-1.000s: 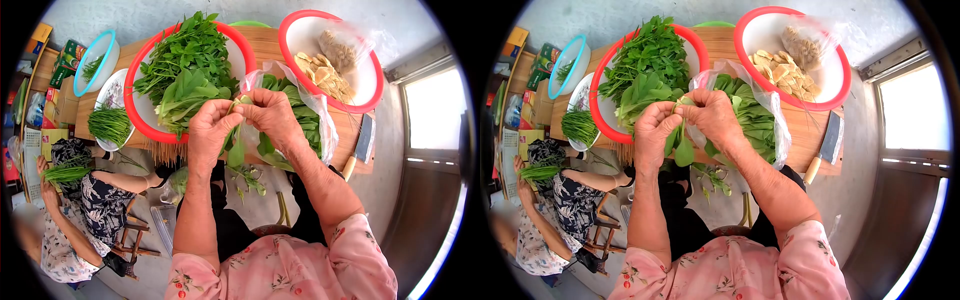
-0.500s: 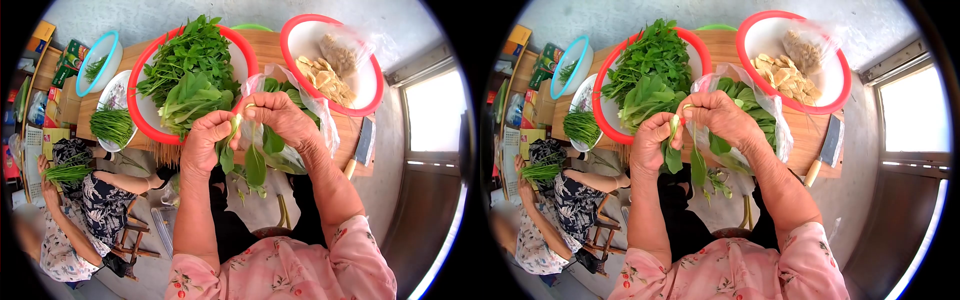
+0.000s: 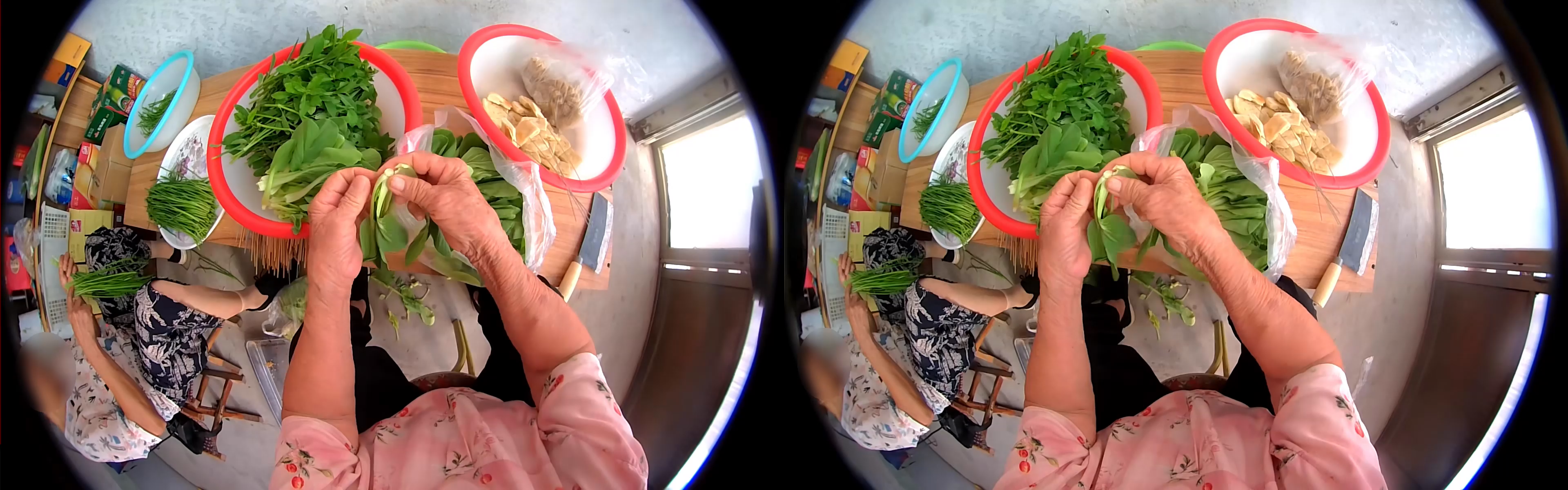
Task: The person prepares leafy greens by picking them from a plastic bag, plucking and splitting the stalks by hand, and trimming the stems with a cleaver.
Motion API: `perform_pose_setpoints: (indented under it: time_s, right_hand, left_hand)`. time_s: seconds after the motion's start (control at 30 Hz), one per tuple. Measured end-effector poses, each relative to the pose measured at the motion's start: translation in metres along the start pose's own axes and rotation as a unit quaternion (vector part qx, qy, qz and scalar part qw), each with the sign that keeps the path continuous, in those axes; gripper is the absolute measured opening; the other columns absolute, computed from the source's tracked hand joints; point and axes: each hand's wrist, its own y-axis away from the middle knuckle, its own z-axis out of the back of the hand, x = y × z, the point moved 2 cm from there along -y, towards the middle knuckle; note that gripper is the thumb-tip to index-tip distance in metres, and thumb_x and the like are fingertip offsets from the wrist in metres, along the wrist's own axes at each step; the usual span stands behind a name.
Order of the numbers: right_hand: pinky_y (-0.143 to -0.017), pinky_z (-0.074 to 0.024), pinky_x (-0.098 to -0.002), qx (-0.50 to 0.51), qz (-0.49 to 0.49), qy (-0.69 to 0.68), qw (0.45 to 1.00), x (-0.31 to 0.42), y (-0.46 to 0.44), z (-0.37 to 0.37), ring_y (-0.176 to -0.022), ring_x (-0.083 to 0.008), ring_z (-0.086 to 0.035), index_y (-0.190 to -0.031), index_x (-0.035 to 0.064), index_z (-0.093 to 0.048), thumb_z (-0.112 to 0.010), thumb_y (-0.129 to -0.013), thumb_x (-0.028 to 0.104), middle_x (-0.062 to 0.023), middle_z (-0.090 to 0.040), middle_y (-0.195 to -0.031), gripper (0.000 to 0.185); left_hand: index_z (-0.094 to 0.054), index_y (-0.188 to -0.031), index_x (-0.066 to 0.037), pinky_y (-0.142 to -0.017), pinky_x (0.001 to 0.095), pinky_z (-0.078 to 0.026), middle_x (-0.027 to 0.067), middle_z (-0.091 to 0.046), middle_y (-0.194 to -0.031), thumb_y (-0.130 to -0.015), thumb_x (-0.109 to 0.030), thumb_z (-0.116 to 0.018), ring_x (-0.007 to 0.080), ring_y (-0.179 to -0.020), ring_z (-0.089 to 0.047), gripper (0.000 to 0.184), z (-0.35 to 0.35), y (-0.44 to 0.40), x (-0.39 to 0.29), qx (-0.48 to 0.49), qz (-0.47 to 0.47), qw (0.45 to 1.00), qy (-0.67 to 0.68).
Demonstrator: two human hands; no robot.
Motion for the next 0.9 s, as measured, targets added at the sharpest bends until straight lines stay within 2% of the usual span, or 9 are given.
perform_pose_setpoints:
  time_s: [0.13,0.23,0.3,0.33,0.4,0.5,0.63,0.8,0.9]
  right_hand:
    - [-0.058,-0.0418,-0.0216,-0.023,0.029,0.072,0.997,-0.001,-0.002,0.003,-0.065,-0.0055,-0.052,-0.094,0.0007,-0.064,-0.059,-0.087,0.009,0.0002,-0.06,-0.072,0.012]
    - [-0.06,-0.0438,-0.024,-0.023,0.027,0.125,0.992,0.001,0.0,0.003,-0.064,-0.0072,-0.051,-0.091,-0.0019,-0.062,-0.06,-0.086,0.01,-0.0029,-0.061,-0.072,0.013]
    - [-0.061,-0.0456,-0.0311,0.015,0.076,0.319,0.945,0.012,0.002,0.001,-0.063,-0.0182,-0.056,-0.089,-0.0025,-0.061,-0.061,-0.082,0.009,-0.0105,-0.062,-0.072,0.013]
    - [-0.061,-0.0456,-0.0311,0.015,0.079,0.322,0.943,0.006,0.001,0.003,-0.063,-0.0182,-0.056,-0.089,-0.0025,-0.061,-0.061,-0.082,0.009,-0.0105,-0.062,-0.072,0.013]
    - [-0.064,-0.0457,-0.0386,0.035,0.206,0.43,0.878,0.0,-0.001,0.005,-0.07,-0.0325,-0.058,-0.087,-0.0014,-0.061,-0.06,-0.079,0.008,-0.0175,-0.06,-0.074,0.013]
    - [-0.062,-0.0441,-0.0366,0.093,0.213,0.495,0.837,0.006,0.004,0.008,-0.069,-0.0351,-0.054,-0.091,-0.0016,-0.058,-0.061,-0.082,0.007,-0.0185,-0.057,-0.076,0.012]
    - [-0.065,-0.0442,-0.0346,0.177,0.203,0.42,0.867,0.011,0.002,0.017,-0.068,-0.0288,-0.055,-0.092,-0.0018,-0.058,-0.061,-0.082,0.007,-0.0151,-0.058,-0.075,0.014]
    - [-0.07,-0.0428,-0.0267,0.245,0.037,0.255,0.935,0.022,0.0,0.021,-0.072,-0.0104,-0.05,-0.092,-0.0003,-0.061,-0.058,-0.086,0.01,-0.0029,-0.058,-0.076,0.012]
    - [-0.074,-0.0437,-0.0263,0.16,0.046,0.158,0.973,0.012,-0.005,0.025,-0.075,-0.0104,-0.053,-0.089,0.0003,-0.062,-0.053,-0.091,0.012,-0.001,-0.057,-0.074,0.014]
  left_hand:
    - [-0.06,-0.102,0.0,-0.07,0.0223,-0.047,0.0014,-0.063,-0.085,-0.084,-0.011,-0.065,0.0072,-0.077,-0.057,0.021,-0.01,0.007,-0.013,0.051,-0.107,0.973,-0.197]
    - [-0.062,-0.095,0.002,-0.066,0.0192,-0.046,0.0006,-0.063,-0.083,-0.082,-0.004,-0.065,0.0062,-0.073,-0.057,0.014,-0.003,0.006,-0.011,0.05,-0.067,0.97,-0.227]
    - [-0.062,-0.094,0.003,-0.065,0.0193,-0.045,0.0004,-0.063,-0.081,-0.082,-0.003,-0.064,0.0061,-0.072,-0.056,0.014,-0.001,0.008,-0.013,0.043,-0.064,0.961,-0.265]
    - [-0.063,-0.092,0.004,-0.063,0.0194,-0.045,0.0002,-0.063,-0.08,-0.081,-0.003,-0.064,0.0061,-0.07,-0.056,0.013,0.002,0.009,-0.013,0.038,-0.067,0.951,-0.3]
    - [-0.063,-0.093,0.003,-0.064,0.0191,-0.045,0.0002,-0.063,-0.08,-0.081,-0.002,-0.063,0.0061,-0.07,-0.055,0.013,0.004,0.009,-0.017,0.054,-0.051,0.934,-0.349]
    - [-0.063,-0.092,0.003,-0.064,0.0188,-0.044,0.0002,-0.062,-0.08,-0.08,-0.003,-0.063,0.006,-0.069,-0.054,0.014,0.01,0.008,-0.015,0.091,0.006,0.938,-0.334]
    - [-0.063,-0.091,0.003,-0.062,0.0199,-0.044,0.001,-0.061,-0.078,-0.079,-0.008,-0.065,0.0065,-0.067,-0.054,0.016,0.012,0.012,-0.019,0.129,0.122,0.954,-0.241]
    - [-0.063,-0.093,0.002,-0.061,0.0206,-0.045,0.0018,-0.059,-0.074,-0.081,-0.008,-0.064,0.0077,-0.066,-0.055,0.015,0.014,0.013,-0.021,0.195,0.133,0.957,-0.171]
    - [-0.06,-0.097,0.001,-0.064,0.0242,-0.048,0.0038,-0.06,-0.076,-0.084,-0.015,-0.064,0.0105,-0.066,-0.056,0.021,0.007,0.01,-0.016,0.19,0.12,0.969,-0.099]
